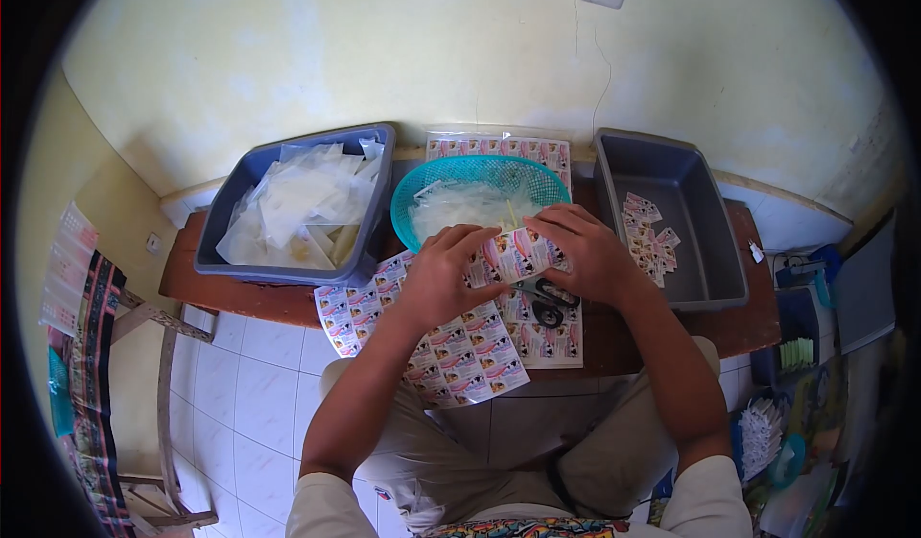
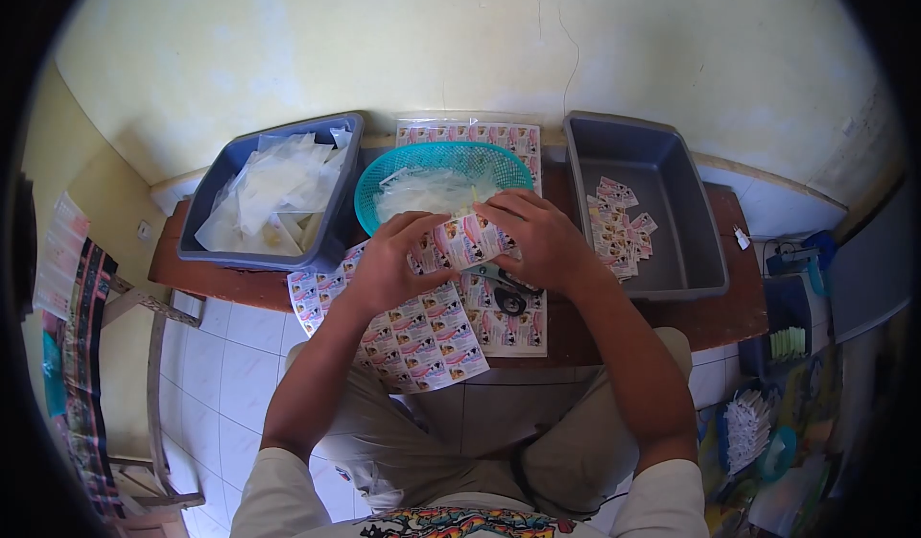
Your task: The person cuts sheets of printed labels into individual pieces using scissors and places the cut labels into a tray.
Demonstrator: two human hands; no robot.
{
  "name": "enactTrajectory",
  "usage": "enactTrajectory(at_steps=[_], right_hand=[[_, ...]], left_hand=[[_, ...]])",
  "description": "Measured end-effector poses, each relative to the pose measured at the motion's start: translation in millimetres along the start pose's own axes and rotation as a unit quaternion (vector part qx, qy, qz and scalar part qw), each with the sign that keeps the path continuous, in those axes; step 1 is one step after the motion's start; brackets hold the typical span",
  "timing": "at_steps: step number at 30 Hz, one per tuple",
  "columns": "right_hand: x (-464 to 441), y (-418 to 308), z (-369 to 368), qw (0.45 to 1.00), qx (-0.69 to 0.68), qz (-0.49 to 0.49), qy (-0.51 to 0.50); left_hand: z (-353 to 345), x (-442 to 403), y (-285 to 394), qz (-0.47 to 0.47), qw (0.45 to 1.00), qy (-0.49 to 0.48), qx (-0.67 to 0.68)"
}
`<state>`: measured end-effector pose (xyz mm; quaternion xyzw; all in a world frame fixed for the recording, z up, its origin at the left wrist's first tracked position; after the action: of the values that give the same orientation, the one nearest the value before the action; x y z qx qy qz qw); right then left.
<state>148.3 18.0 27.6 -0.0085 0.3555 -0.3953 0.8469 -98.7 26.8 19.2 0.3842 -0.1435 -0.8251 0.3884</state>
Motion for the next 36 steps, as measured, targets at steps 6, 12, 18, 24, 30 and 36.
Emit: enactTrajectory(at_steps=[6, 12, 18, 24, 30, 36], right_hand=[[5, -3, 0, 1.0, -0.009, -0.018, 0.002], [13, -8, 5, 0.999, -0.013, -0.047, 0.015], [24, -11, 1, 0.995, -0.034, -0.091, 0.014], [43, 0, -17, 0.984, -0.072, -0.144, -0.075], [74, 4, -46, 0.957, 0.0, -0.212, -0.198], [86, 10, -74, 0.943, 0.041, -0.229, -0.239]], left_hand=[[-5, 6, 8, -0.043, 0.996, 0.017, -0.073], [-1, 14, 5, -0.041, 0.994, 0.038, -0.094], [4, 25, -1, -0.025, 0.991, 0.062, -0.115], [9, 40, 0, -0.008, 0.989, 0.079, -0.125], [8, 45, 3, 0.003, 0.987, 0.081, -0.135], [3, 44, -1, 0.017, 0.989, 0.069, -0.131]])
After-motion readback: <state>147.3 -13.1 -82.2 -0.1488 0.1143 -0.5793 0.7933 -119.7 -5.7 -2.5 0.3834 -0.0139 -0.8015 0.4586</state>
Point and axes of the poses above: each hand's wrist, its own x-axis away from the middle knuckle, its own z-axis out of the back of the hand, y = z × x, the point moved 3 cm from there along -x, towards the middle knuckle, and after that the axes turned 8 degrees about y, right-handed, at the moved point
